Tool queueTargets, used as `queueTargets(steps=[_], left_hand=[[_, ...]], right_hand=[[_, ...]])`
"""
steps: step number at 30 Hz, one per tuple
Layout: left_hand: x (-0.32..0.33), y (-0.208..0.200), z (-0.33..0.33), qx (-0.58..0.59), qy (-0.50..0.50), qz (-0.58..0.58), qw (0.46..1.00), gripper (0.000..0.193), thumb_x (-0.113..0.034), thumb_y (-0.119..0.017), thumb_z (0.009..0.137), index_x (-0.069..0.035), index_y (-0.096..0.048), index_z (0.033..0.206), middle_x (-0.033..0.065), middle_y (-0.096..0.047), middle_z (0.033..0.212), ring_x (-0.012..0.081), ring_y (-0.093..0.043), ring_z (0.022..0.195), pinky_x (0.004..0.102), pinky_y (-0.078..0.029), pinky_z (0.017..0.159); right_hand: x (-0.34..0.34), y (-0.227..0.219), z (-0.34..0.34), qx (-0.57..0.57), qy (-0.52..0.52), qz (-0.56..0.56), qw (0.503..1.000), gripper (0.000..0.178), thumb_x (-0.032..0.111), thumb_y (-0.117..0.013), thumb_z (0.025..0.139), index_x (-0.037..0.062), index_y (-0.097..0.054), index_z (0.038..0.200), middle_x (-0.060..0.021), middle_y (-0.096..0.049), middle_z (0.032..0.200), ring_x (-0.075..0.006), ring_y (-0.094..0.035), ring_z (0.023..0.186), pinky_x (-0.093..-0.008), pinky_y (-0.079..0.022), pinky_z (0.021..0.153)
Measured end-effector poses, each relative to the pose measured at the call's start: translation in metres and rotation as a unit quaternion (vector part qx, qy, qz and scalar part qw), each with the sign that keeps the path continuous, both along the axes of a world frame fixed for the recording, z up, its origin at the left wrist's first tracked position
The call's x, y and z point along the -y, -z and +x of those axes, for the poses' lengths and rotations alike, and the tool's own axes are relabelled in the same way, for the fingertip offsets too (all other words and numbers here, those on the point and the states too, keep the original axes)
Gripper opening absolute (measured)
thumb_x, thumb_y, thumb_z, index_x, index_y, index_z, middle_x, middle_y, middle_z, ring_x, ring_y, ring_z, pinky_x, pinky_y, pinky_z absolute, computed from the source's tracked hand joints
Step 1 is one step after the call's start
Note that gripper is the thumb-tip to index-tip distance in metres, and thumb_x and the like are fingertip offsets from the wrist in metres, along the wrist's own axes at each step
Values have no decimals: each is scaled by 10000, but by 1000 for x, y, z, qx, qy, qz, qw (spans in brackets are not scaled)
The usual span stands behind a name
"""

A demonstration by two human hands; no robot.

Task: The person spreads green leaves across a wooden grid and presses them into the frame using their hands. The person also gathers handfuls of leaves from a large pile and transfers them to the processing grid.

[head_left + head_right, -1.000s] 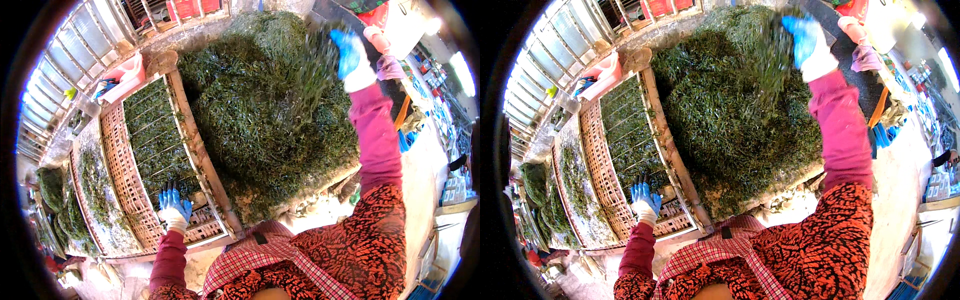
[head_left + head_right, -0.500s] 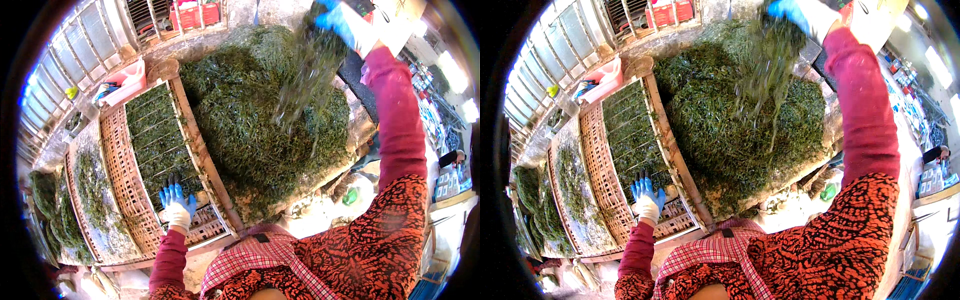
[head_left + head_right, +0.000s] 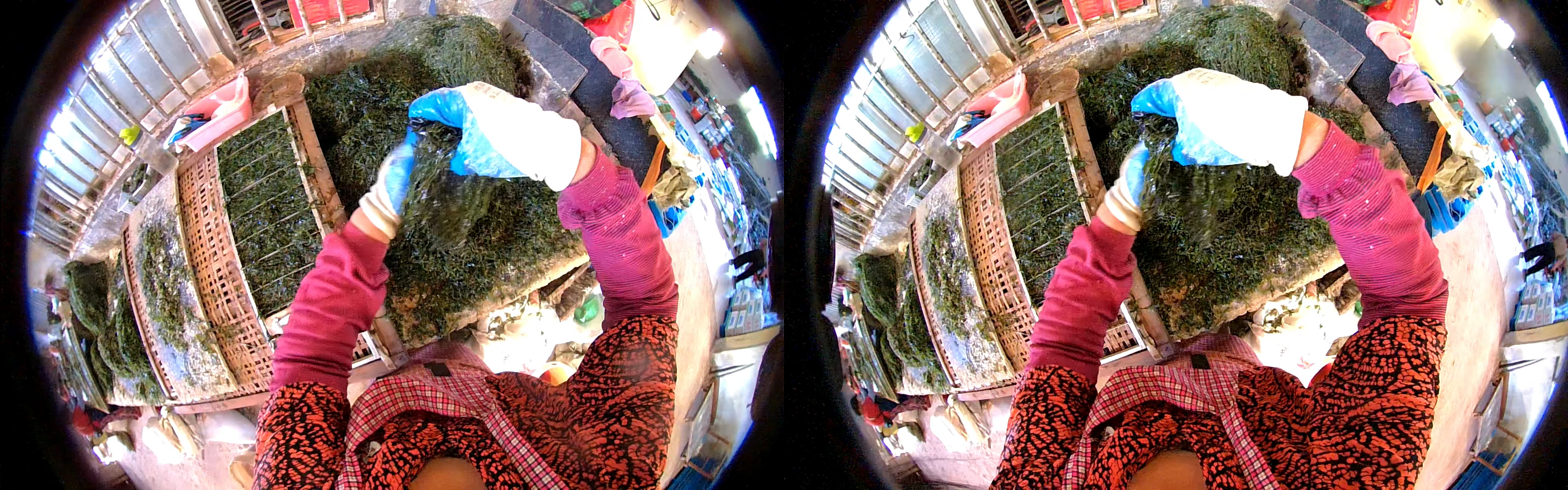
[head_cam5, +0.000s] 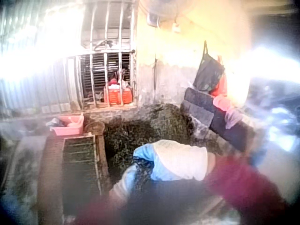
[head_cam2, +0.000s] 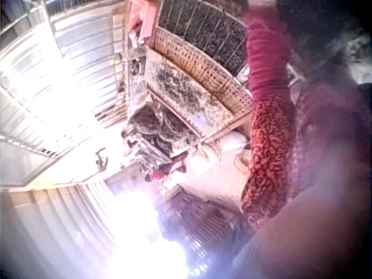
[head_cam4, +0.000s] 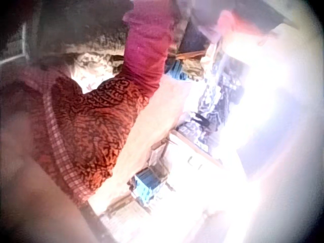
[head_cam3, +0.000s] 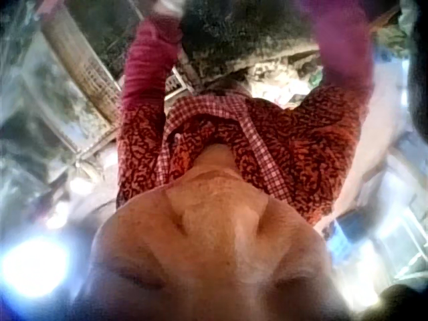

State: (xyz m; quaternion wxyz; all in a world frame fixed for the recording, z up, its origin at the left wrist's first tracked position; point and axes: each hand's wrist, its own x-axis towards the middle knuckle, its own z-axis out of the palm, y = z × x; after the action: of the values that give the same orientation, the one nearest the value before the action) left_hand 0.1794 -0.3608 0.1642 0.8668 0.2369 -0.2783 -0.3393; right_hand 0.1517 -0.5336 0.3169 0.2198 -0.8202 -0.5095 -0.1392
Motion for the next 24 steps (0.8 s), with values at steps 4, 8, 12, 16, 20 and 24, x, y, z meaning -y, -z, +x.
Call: queueTargets(steps=[4,8,12,16,20,24], left_hand=[[32,27,-25,1,14,143,990,519,-329,-411,1050,-54,-372,1488,121,-496,1447,262,-551,1248,425,-469,1045],[0,0,-55,88,-41,270,958,554,-411,-470,999,-25,-497,1395,132,-582,1353,234,-578,1212,350,-459,1029],[17,-66,-55,237,-69,454,856,406,-281,-444,994,-23,-631,1245,25,-649,958,94,-585,812,236,-457,711],[52,-132,-41,137,-152,332,921,514,-367,-507,968,-9,-552,1334,42,-618,808,109,-531,605,245,-425,523],[67,-126,-33,58,-217,375,899,435,-309,-467,1004,-33,-565,1325,77,-642,852,168,-604,675,278,-494,584],[64,-143,-25,100,-238,365,895,427,-339,-502,975,-46,-631,1258,78,-646,843,155,-598,669,274,-489,570]], right_hand=[[44,24,4,-21,85,2,996,474,91,-670,771,26,-613,1237,-160,-696,968,-309,-675,853,-394,-540,768],[103,77,19,-368,162,133,906,665,-28,-699,699,-24,-521,1340,-96,-662,1173,-123,-594,1041,-288,-490,927],[131,138,23,-490,164,306,800,637,-8,-673,786,22,-486,1394,-48,-636,1220,-111,-587,1061,-286,-484,939],[117,170,7,-516,-44,651,554,532,185,-668,924,57,-483,1407,-25,-635,1258,-163,-621,1069,-315,-503,929],[132,240,22,-424,265,472,726,532,90,-606,946,-11,-405,1428,-88,-648,1250,-241,-636,1103,-337,-494,990],[90,229,-32,-314,364,470,740,595,32,-668,843,-25,-451,1394,-192,-561,1340,-271,-570,1195,-349,-472,1015]])
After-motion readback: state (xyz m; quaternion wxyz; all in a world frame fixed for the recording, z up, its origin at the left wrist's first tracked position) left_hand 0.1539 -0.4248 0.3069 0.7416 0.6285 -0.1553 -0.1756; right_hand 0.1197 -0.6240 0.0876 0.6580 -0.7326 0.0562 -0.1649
